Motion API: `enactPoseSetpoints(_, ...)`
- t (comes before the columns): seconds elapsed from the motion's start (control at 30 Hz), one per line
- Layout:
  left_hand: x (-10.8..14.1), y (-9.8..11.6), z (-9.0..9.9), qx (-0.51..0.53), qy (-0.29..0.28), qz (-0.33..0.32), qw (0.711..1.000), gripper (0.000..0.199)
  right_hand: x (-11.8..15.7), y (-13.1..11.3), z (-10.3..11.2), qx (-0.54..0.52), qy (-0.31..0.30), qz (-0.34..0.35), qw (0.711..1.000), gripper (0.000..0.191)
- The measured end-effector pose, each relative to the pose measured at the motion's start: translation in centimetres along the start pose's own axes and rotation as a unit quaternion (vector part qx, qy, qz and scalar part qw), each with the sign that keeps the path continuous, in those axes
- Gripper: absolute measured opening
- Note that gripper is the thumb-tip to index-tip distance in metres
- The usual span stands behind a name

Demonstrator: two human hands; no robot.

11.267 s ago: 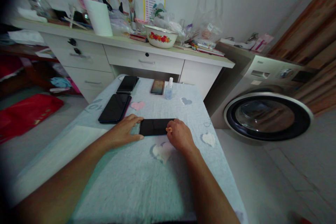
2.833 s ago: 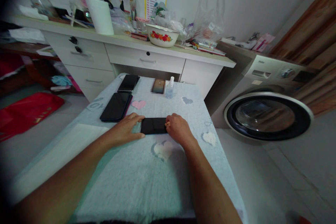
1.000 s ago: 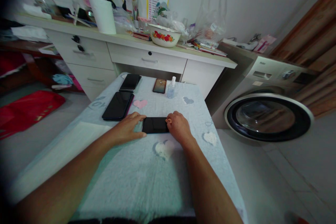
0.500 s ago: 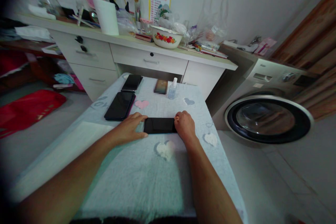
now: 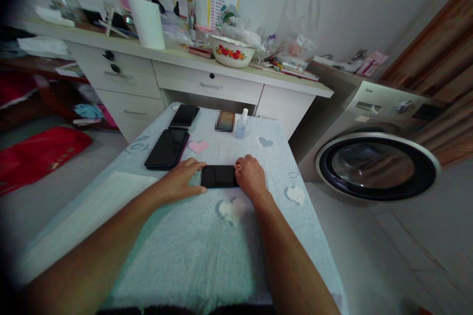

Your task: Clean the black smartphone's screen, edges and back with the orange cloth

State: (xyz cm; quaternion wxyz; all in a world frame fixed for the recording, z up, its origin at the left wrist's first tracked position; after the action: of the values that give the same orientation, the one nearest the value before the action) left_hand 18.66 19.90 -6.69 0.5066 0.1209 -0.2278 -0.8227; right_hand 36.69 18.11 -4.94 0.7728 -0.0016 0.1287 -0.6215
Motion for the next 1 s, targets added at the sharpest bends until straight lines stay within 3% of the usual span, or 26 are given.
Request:
enactPoseSetpoints(0.43,0.0,-0.2,-0.2,-0.013,0.002,-0.003,1.000,0.064,0.7,3.5,0.8,0.033,-0.008,-0.083,0.996,0.021)
enactPoseSetpoints(1.0,0.2,-0.1,0.1,-0.012,0.008,-0.001,1.000,0.061,-1.0,0.3,0.2,0.051,-0.045,-0.039,0.997,0.021)
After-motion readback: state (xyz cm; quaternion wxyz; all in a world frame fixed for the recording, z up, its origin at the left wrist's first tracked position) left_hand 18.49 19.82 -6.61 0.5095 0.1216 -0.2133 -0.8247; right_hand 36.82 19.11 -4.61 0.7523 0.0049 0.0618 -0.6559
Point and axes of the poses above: each hand's wrist, its own x-axis away from the middle knuckle, its own z-axis out of the back of the hand, y = z × x, the point moved 8 cm from there along -x, towards the middle knuckle, and after that the axes turned 13 degrees about z, right-handed, at the moved point
